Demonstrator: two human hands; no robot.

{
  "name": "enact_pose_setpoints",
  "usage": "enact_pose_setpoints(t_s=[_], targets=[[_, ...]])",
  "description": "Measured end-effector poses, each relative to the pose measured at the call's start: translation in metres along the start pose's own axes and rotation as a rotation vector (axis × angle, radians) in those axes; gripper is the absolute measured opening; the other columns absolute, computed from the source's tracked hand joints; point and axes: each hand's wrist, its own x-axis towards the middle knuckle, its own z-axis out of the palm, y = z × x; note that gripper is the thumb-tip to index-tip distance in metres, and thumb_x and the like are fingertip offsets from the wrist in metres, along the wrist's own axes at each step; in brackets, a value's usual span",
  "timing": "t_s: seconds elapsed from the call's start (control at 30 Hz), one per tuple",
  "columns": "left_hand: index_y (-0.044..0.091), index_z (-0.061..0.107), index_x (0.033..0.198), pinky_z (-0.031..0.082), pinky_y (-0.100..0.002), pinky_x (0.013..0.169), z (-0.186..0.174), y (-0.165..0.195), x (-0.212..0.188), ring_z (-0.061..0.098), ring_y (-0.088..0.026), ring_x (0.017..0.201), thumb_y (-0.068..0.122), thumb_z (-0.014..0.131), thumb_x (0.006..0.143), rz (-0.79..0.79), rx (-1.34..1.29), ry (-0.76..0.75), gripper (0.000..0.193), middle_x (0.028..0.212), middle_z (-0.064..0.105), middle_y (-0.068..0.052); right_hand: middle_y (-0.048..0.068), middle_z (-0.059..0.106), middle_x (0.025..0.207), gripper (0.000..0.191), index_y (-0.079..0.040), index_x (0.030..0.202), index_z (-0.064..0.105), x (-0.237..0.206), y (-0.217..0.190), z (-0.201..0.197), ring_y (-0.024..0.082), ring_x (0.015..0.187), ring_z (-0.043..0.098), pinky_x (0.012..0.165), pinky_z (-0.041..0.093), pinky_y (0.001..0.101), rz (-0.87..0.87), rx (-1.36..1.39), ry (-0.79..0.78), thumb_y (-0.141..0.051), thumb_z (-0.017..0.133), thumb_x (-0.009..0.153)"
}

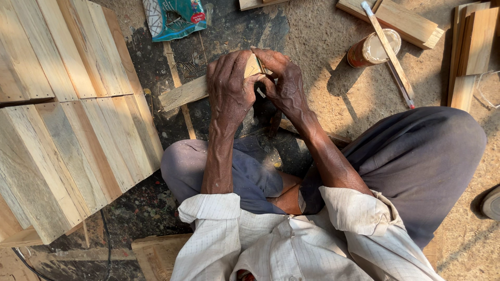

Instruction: The person assembles a small wooden box by hammering nails into wooden pieces. They apply glue to the joints, position the pieces, and secure them with a hammer.

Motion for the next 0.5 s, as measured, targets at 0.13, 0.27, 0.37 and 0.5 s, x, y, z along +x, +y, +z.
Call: enact_pose_setpoints(t_s=[0.13,0.27,0.37,0.5], targets=[[0.007,0.059,0.132,0.043,-0.044,0.103,0.001,-0.001,-0.001,0.063,-0.026,0.117,0.017,0.083,0.087,0.0,0.006,-0.008,0.053,0.122,0.066,-0.008,0.008,0.059,0.144,0.065,-0.018,0.145,0.058,-0.014,-0.004,0.001,0.02,0.119,0.066,0.086,0.063,0.0306,0.021,0.079,0.055,0.003,0.079,0.087],[0.007,0.058,0.133,0.043,-0.044,0.106,0.002,-0.001,-0.001,0.063,-0.025,0.118,0.014,0.082,0.088,-0.001,-0.005,0.001,0.051,0.123,0.066,-0.007,0.006,0.058,0.147,0.063,-0.021,0.145,0.062,-0.024,-0.005,0.003,0.021,0.13,0.063,0.089,0.063,0.0294,-0.003,0.135,0.03,0.011,0.074,0.092],[0.007,0.057,0.134,0.042,-0.044,0.105,0.001,-0.002,0.0,0.063,-0.025,0.118,0.013,0.082,0.088,-0.004,-0.013,-0.008,0.053,0.123,0.065,-0.007,0.006,0.059,0.147,0.063,-0.021,0.147,0.062,-0.025,-0.004,0.002,0.023,0.133,0.063,0.104,0.061,0.0337,-0.031,0.051,0.04,0.012,0.07,0.094],[0.007,0.057,0.135,0.042,-0.045,0.106,-0.001,-0.002,0.0,0.063,-0.026,0.119,0.015,0.083,0.089,0.006,-0.023,-0.019,0.054,0.124,0.065,-0.008,0.009,0.061,0.143,0.059,-0.02,0.146,0.064,-0.026,-0.003,0.0,0.026,0.123,0.065,0.098,0.06,0.0349,0.026,-0.155,0.052,0.01,0.068,0.095]])
